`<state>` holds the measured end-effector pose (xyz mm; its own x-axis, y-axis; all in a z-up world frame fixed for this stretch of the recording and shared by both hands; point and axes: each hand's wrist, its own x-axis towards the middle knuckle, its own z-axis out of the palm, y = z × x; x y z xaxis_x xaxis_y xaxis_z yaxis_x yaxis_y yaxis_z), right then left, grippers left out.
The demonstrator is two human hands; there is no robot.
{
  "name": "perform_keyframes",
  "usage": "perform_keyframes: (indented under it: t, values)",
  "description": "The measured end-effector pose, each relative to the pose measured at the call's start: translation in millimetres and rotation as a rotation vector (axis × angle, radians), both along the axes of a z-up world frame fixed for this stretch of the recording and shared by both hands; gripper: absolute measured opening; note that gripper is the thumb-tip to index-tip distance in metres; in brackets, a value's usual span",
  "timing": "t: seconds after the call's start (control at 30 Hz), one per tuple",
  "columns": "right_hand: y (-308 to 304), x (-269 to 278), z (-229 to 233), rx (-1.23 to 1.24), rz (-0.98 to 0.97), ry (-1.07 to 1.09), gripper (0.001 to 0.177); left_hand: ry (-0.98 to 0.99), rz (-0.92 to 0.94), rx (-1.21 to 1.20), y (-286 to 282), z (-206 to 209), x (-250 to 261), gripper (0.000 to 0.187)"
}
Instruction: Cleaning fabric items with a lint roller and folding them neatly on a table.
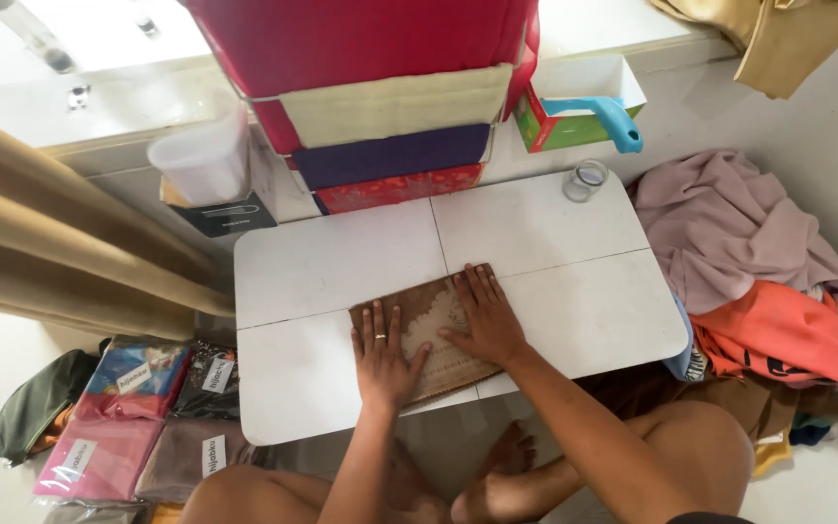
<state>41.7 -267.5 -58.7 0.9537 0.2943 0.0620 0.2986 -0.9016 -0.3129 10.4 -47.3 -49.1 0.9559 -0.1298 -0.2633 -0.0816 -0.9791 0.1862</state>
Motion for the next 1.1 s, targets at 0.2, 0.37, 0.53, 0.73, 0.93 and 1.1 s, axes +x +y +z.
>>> perform_keyframes:
  t: [0.2,0.37,0.53,0.73,0.93,1.1]
  values:
    - [-20.0,14.5,0.9,-0.026,0.097,0.033,0.103,-0.048,0.055,-0.060,-21.7,-33.1,-17.1,0.100]
    - [-30.0,30.2,58.7,0.058,0.202,-0.250,0.083,-0.382,-0.014,-0.225,-9.9,-84.2,-15.2,0.104]
    - [-50.7,60.7,212.5,-0.068,-0.150,-1.047,0.022,-0.825,-0.356,-0.067,36.0,-118.7,-14.1,0.103]
    - [-132.0,154.6,233.8,-0.279,-0.675,-0.052,0.077,-0.748,-0.348,-0.020,45.6,-176.1,-5.3,0.111]
    - [-109.7,89.8,254.0,-0.172,-0.630,-0.354,0.044,-0.731,-0.300,-0.090,53.6,-108.1,-23.9,0.101]
    - [-71.9,-36.5,180.5,-0.186,-0.348,-0.406,0.040,-0.654,-0.287,-0.051,69.3,-90.7,-30.7,0.123]
